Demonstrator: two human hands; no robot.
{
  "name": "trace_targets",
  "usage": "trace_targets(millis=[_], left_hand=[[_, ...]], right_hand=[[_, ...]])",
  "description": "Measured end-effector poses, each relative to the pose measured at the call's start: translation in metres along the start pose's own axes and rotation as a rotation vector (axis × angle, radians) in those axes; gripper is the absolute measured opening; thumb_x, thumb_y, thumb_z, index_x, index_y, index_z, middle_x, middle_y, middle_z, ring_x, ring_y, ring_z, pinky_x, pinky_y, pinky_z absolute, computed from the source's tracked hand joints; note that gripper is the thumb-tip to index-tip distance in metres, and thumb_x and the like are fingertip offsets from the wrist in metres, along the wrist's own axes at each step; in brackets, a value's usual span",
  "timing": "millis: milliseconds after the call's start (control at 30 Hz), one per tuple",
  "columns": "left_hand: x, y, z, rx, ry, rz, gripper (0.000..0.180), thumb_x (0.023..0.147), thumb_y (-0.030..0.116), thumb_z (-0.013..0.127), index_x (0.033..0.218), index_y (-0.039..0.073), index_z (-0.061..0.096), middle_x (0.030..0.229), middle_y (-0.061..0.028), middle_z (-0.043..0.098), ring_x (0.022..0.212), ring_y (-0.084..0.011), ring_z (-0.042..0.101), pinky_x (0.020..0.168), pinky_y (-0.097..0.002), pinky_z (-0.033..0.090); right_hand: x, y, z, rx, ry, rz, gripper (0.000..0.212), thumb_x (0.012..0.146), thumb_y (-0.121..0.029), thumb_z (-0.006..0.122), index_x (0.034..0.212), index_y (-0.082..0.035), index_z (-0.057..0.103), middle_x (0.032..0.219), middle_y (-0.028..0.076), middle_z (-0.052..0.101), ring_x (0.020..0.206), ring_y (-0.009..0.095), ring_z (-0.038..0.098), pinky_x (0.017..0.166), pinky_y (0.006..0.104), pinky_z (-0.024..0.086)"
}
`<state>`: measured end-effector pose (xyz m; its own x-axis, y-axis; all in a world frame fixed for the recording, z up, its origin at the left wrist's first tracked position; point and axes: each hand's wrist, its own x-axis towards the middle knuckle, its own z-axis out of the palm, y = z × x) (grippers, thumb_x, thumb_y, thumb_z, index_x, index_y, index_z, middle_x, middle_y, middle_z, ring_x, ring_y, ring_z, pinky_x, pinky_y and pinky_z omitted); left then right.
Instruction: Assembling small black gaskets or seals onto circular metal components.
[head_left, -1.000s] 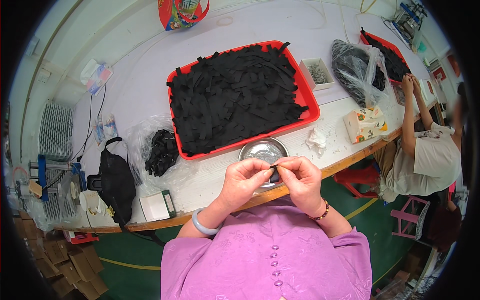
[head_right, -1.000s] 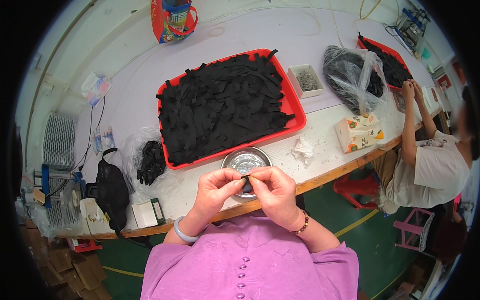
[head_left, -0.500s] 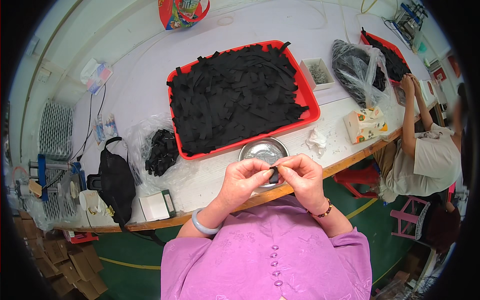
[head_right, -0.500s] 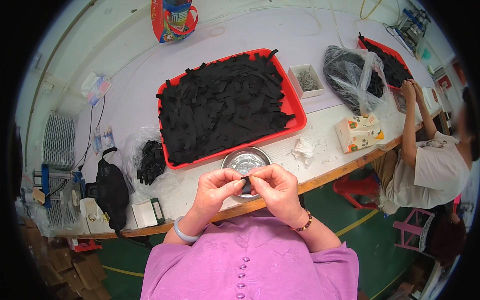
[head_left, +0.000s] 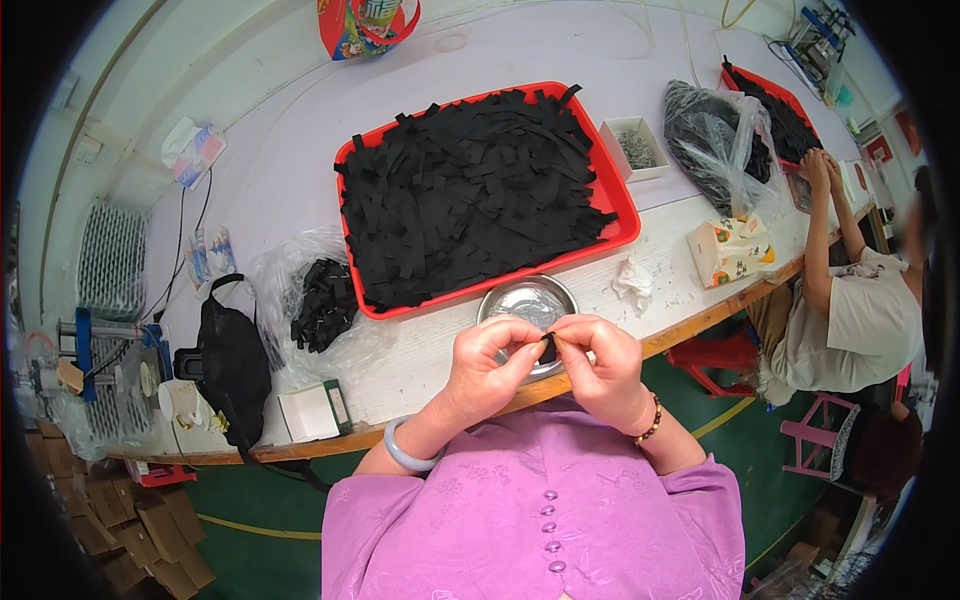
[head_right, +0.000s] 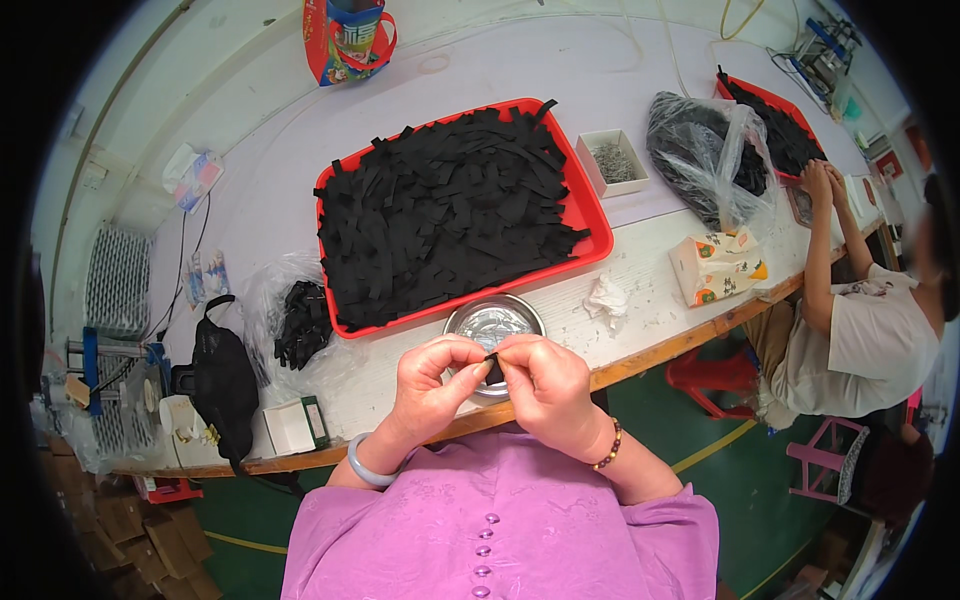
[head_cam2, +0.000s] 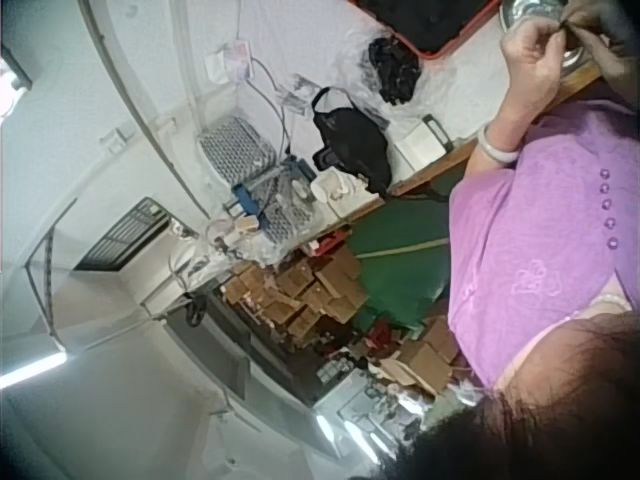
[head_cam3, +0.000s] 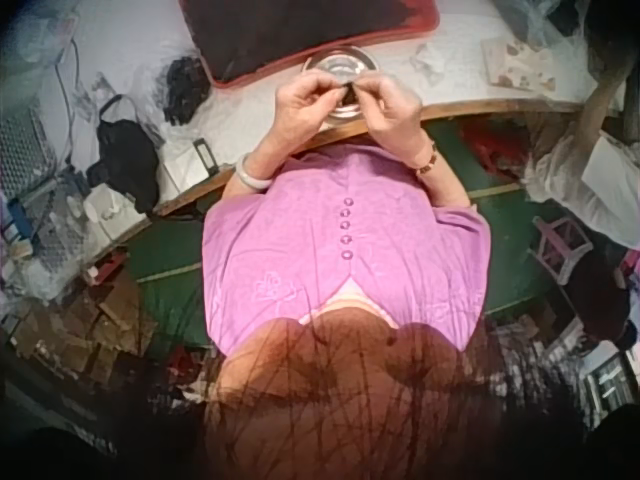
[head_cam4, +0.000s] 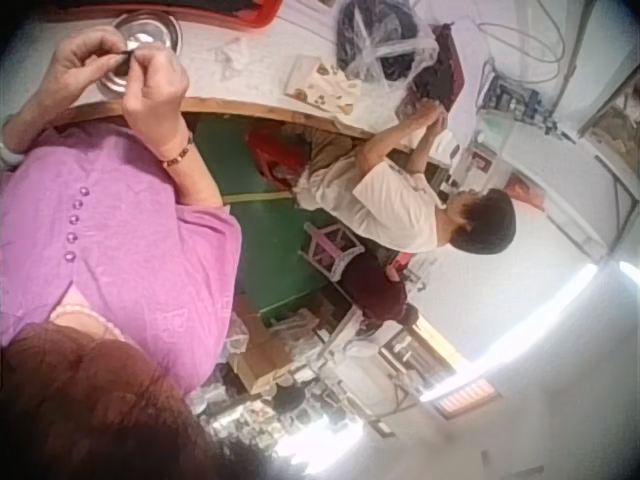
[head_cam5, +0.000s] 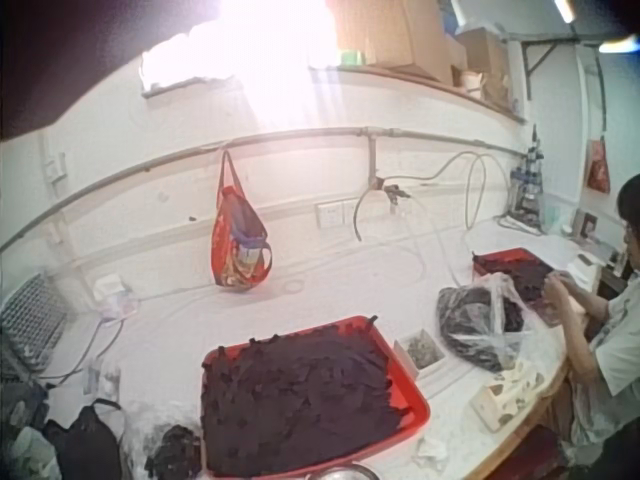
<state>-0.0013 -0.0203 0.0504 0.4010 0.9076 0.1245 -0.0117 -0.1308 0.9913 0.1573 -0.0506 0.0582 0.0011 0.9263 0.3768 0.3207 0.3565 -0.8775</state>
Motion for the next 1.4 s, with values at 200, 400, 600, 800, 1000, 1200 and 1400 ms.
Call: trace_targets(millis=[200, 400, 600, 800, 1000, 1200, 1400], left_hand=[[0.004, 0.002, 0.002, 0.214, 0.022, 0.221, 0.01, 0.069, -0.008, 0.059, 0.078, -0.003, 0.058, 0.075, -0.0096, 0.059, 0.062, -0.0152, 0.055, 0.055, -0.0247, 0.044], [0.008, 0.002, -0.001, 0.259, 0.004, 0.362, 0.013, 0.068, -0.009, 0.059, 0.079, -0.002, 0.058, 0.075, -0.0105, 0.059, 0.064, -0.0184, 0.057, 0.057, -0.0262, 0.045], [0.01, 0.002, -0.002, 0.218, -0.021, 0.362, 0.014, 0.067, -0.009, 0.06, 0.079, -0.001, 0.058, 0.075, -0.0108, 0.059, 0.065, -0.0196, 0.058, 0.058, -0.027, 0.045], [0.015, 0.001, -0.004, 0.313, -0.013, 0.472, 0.016, 0.065, -0.009, 0.062, 0.078, -0.001, 0.058, 0.074, -0.0114, 0.059, 0.063, -0.0216, 0.057, 0.056, -0.0277, 0.045], [0.018, -0.002, -0.005, 0.369, -0.001, 0.562, 0.017, 0.065, -0.01, 0.062, 0.078, -0.001, 0.057, 0.073, -0.0105, 0.058, 0.06, -0.022, 0.055, 0.054, -0.0284, 0.043], [0.022, -0.004, -0.007, 0.353, -0.004, 0.551, 0.017, 0.065, -0.009, 0.062, 0.078, -0.001, 0.057, 0.073, -0.0109, 0.058, 0.06, -0.022, 0.054, 0.053, -0.0286, 0.043], [0.02, -0.011, -0.011, 0.303, -0.044, 0.48, 0.015, 0.068, -0.009, 0.061, 0.081, -0.002, 0.057, 0.076, -0.011, 0.058, 0.064, -0.0196, 0.055, 0.057, -0.0268, 0.044]], right_hand=[[0.004, -0.002, 0.0, -0.358, 0.028, -0.316, 0.017, 0.065, 0.009, 0.06, 0.078, 0.001, 0.052, 0.073, 0.015, 0.059, 0.062, 0.029, 0.059, 0.055, 0.0328, 0.049], [0.007, -0.006, -0.007, -0.291, -0.016, -0.269, 0.015, 0.064, 0.007, 0.063, 0.074, 0.001, 0.053, 0.066, 0.012, 0.058, 0.057, 0.027, 0.058, 0.051, 0.0319, 0.048], [0.007, -0.005, -0.006, -0.224, 0.006, -0.248, 0.014, 0.067, 0.005, 0.065, 0.073, 0.0, 0.054, 0.065, 0.012, 0.059, 0.055, 0.025, 0.058, 0.049, 0.0297, 0.046], [0.008, 0.0, -0.006, -0.161, -0.007, -0.205, 0.014, 0.066, 0.006, 0.066, 0.073, 0.0, 0.055, 0.064, 0.011, 0.059, 0.054, 0.024, 0.058, 0.049, 0.0286, 0.045], [0.007, 0.002, -0.004, -0.103, 0.003, -0.122, 0.012, 0.066, 0.005, 0.066, 0.071, 0.001, 0.056, 0.063, 0.011, 0.058, 0.054, 0.023, 0.057, 0.048, 0.0287, 0.044], [0.012, 0.004, -0.002, -0.102, 0.011, -0.132, 0.011, 0.067, 0.004, 0.067, 0.07, 0.001, 0.057, 0.061, 0.011, 0.057, 0.053, 0.022, 0.057, 0.048, 0.029, 0.044], [0.014, 0.006, -0.004, -0.016, -0.02, -0.006, 0.008, 0.069, 0.003, 0.066, 0.074, 0.002, 0.06, 0.064, 0.011, 0.059, 0.056, 0.021, 0.059, 0.051, 0.0281, 0.046]])
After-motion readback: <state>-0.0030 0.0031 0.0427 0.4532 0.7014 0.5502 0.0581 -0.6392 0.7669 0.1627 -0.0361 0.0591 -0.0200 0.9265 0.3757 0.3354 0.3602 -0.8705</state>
